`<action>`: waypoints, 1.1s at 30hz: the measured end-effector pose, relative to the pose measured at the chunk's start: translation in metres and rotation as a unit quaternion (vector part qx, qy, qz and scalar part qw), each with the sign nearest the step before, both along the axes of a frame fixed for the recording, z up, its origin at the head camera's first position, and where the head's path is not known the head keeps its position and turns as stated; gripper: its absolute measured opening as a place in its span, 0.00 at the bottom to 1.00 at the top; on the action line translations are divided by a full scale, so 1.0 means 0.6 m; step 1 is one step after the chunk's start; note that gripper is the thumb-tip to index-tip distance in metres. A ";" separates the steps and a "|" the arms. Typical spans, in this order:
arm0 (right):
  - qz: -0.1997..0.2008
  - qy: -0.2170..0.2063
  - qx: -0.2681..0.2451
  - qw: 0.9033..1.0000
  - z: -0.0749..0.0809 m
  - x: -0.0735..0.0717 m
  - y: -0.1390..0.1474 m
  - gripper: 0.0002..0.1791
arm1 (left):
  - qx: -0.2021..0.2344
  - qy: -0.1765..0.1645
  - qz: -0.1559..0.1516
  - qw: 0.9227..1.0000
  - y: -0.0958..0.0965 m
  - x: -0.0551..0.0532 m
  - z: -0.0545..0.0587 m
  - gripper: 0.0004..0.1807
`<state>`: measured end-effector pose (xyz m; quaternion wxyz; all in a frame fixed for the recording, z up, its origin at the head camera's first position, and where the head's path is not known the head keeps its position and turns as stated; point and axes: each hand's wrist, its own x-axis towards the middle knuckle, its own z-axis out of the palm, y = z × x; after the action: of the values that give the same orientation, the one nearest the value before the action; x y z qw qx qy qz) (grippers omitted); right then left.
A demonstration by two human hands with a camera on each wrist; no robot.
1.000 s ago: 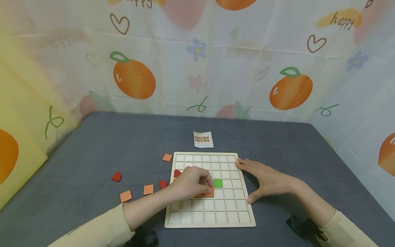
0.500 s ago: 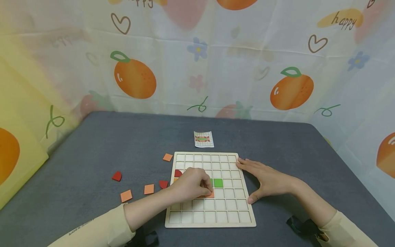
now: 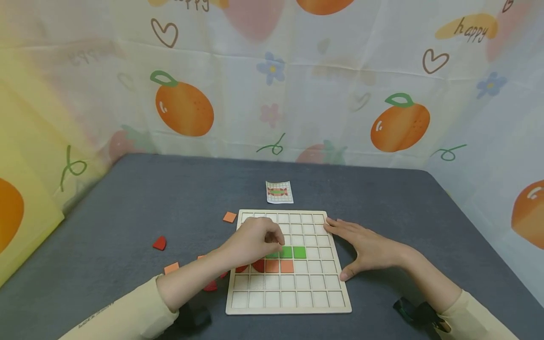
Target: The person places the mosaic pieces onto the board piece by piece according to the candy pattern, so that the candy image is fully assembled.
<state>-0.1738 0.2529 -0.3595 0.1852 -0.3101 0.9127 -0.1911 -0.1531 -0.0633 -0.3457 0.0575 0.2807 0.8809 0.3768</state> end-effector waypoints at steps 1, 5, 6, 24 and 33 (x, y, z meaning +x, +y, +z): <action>-0.002 -0.001 0.001 1.000 0.000 0.000 0.000 0.68 | 0.000 -0.001 0.005 1.000 -0.005 -0.004 0.002 0.04; 0.001 -0.002 0.001 1.000 0.000 -0.001 -0.001 0.68 | 0.004 -0.014 0.029 0.999 -0.023 -0.016 0.010 0.02; 0.000 -0.002 0.001 1.000 0.000 -0.002 -0.001 0.68 | 0.005 -0.015 0.034 0.999 -0.028 -0.019 0.013 0.02; 0.003 -0.002 -0.001 1.000 -0.001 -0.001 0.000 0.67 | -0.004 -0.062 0.141 0.988 -0.142 -0.085 0.006 0.13; 0.010 0.002 0.000 1.000 0.000 -0.001 -0.002 0.66 | -0.049 -0.111 0.143 0.982 -0.156 -0.096 -0.016 0.28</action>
<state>-0.1743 0.2518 -0.3595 0.1855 -0.3191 0.9100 -0.1887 -0.2109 -0.1569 -0.3553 0.1140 0.1047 0.9176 0.3661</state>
